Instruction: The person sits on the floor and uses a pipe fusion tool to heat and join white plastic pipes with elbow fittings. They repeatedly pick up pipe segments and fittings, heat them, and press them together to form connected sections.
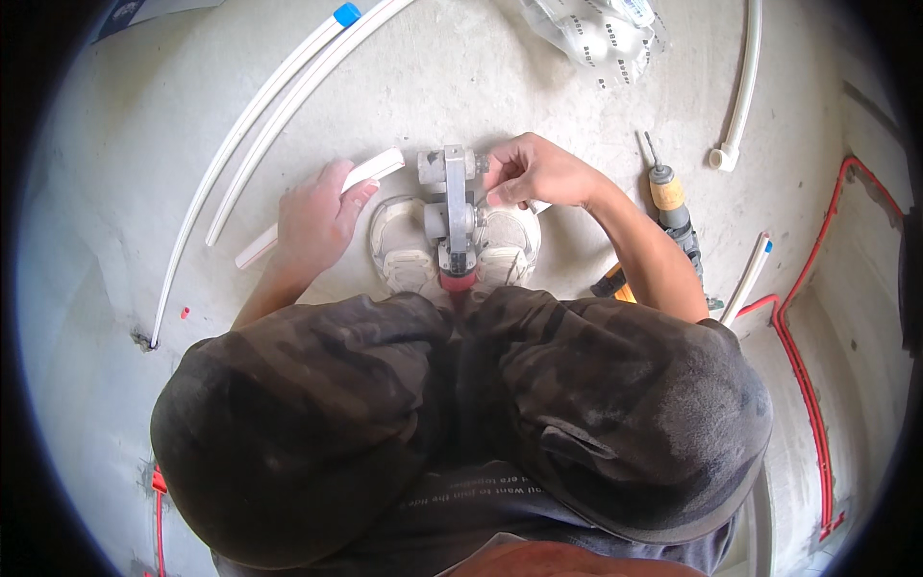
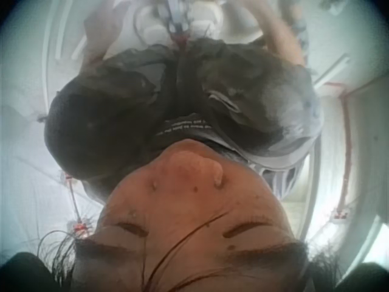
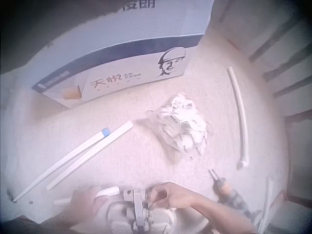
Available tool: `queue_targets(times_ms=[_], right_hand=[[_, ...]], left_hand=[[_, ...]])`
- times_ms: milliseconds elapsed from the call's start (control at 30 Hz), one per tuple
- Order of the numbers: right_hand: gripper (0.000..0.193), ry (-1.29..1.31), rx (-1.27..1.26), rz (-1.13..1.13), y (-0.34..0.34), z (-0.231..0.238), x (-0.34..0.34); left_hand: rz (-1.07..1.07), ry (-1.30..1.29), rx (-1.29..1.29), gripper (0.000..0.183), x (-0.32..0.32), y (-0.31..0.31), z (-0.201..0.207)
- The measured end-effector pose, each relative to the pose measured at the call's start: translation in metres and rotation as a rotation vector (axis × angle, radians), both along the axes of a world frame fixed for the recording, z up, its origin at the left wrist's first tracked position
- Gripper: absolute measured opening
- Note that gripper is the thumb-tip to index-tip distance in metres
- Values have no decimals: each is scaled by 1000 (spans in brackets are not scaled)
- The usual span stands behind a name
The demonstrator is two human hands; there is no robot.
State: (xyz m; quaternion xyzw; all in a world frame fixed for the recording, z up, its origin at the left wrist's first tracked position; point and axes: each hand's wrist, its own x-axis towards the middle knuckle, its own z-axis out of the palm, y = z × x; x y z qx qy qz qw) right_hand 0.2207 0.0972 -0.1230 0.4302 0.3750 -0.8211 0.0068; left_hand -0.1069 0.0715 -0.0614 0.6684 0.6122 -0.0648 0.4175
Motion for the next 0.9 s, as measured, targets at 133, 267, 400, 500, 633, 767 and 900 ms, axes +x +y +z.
queue_targets(times_ms=[133,267,400,500,633,767,900], right_hand=[[14,19,-26,54,5,-11,-7],[16,2,0,107,5,-9,-13],[13,-249,181,55,3,-16,-19],[7,-193,229,-143,-7,-15,-11],[14,-21,-54,-508,-17,-9,19],[13,146,-137,-741,-26,12,42],[13,248,-137,-793,-16,63,33]], left_hand=[[-24,-5,37,29,0,0,-1],[-4,2,27,29,3,3,0],[6,-9,50,30,2,3,-2],[10,0,40,30,1,-1,-2],[45,-13,54,29,-4,-1,-3],[135,-96,-10,26,2,9,9],[291,-170,-69,27,20,35,71]])
